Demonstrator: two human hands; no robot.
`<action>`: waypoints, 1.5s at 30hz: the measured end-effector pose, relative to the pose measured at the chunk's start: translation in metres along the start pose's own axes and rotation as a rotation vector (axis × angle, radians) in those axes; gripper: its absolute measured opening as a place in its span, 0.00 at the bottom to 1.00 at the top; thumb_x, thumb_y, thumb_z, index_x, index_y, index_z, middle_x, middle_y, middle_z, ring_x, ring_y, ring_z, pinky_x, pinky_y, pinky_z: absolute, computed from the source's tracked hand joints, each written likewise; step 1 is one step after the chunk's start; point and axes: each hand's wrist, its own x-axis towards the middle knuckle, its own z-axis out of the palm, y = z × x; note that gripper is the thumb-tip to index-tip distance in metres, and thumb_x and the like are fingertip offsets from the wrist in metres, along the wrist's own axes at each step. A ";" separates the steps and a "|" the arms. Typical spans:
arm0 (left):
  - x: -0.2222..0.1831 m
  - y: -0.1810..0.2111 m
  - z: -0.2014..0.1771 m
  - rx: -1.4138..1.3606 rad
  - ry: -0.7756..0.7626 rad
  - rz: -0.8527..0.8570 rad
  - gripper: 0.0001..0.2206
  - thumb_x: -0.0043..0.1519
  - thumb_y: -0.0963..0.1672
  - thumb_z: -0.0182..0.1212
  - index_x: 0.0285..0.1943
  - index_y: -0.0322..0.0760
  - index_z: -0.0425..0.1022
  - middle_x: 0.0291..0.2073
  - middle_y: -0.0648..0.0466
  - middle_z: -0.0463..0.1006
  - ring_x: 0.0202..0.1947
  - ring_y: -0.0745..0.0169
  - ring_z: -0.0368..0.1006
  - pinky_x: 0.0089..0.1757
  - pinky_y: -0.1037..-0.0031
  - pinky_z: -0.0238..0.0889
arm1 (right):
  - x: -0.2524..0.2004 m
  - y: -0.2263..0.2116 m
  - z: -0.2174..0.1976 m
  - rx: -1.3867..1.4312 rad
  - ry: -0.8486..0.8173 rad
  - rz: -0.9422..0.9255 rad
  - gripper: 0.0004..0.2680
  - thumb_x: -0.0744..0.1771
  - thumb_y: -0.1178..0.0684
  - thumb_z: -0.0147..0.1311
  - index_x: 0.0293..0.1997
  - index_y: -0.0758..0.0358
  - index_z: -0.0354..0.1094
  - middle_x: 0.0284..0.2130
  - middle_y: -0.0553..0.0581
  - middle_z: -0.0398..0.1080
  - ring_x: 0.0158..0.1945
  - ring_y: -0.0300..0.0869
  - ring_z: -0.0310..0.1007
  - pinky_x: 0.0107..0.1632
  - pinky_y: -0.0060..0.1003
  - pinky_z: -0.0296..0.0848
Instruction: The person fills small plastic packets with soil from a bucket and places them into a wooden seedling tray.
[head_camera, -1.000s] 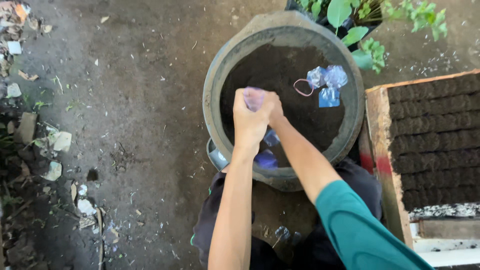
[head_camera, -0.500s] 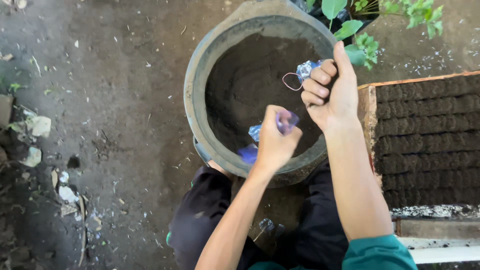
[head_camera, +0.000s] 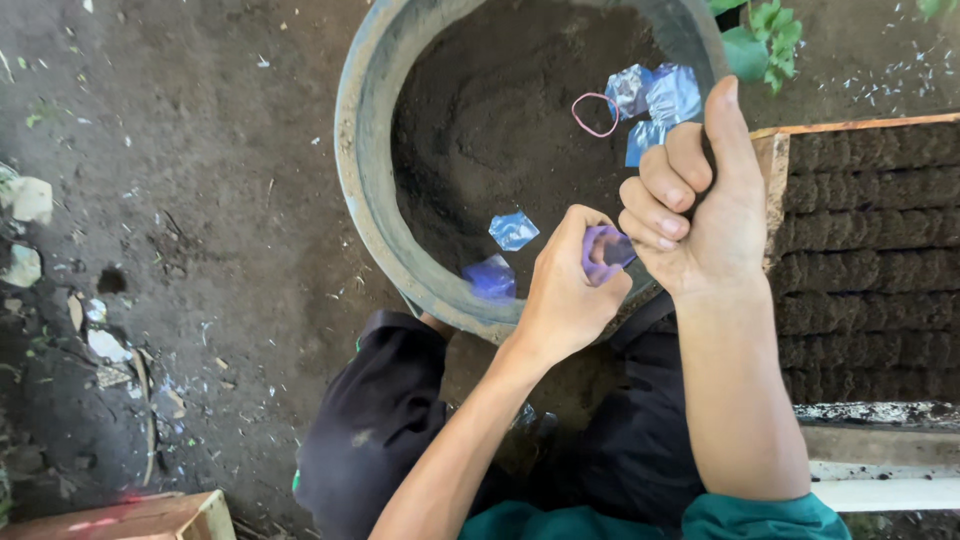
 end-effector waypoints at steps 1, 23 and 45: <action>-0.001 -0.001 -0.001 -0.004 0.002 -0.006 0.10 0.44 0.36 0.48 0.33 0.39 0.58 0.28 0.55 0.63 0.22 0.69 0.51 0.27 0.78 0.50 | -0.001 0.001 0.000 -0.003 0.002 0.006 0.19 0.60 0.38 0.39 0.08 0.52 0.38 0.06 0.44 0.39 0.07 0.31 0.39 0.09 0.21 0.33; -0.013 -0.007 -0.007 0.023 -0.024 0.112 0.13 0.45 0.34 0.47 0.36 0.39 0.57 0.31 0.55 0.60 0.26 0.66 0.55 0.30 0.77 0.53 | -0.017 0.019 0.004 -0.197 -0.046 -0.213 0.19 0.59 0.36 0.38 0.07 0.54 0.39 0.05 0.48 0.40 0.07 0.38 0.44 0.10 0.24 0.43; -0.007 -0.035 0.008 -0.757 0.094 -0.407 0.18 0.42 0.39 0.48 0.43 0.37 0.57 0.28 0.54 0.57 0.16 0.69 0.54 0.25 0.80 0.53 | -0.020 0.009 -0.014 -0.004 -0.229 -0.091 0.14 0.63 0.43 0.40 0.14 0.52 0.46 0.11 0.41 0.46 0.13 0.30 0.43 0.16 0.20 0.44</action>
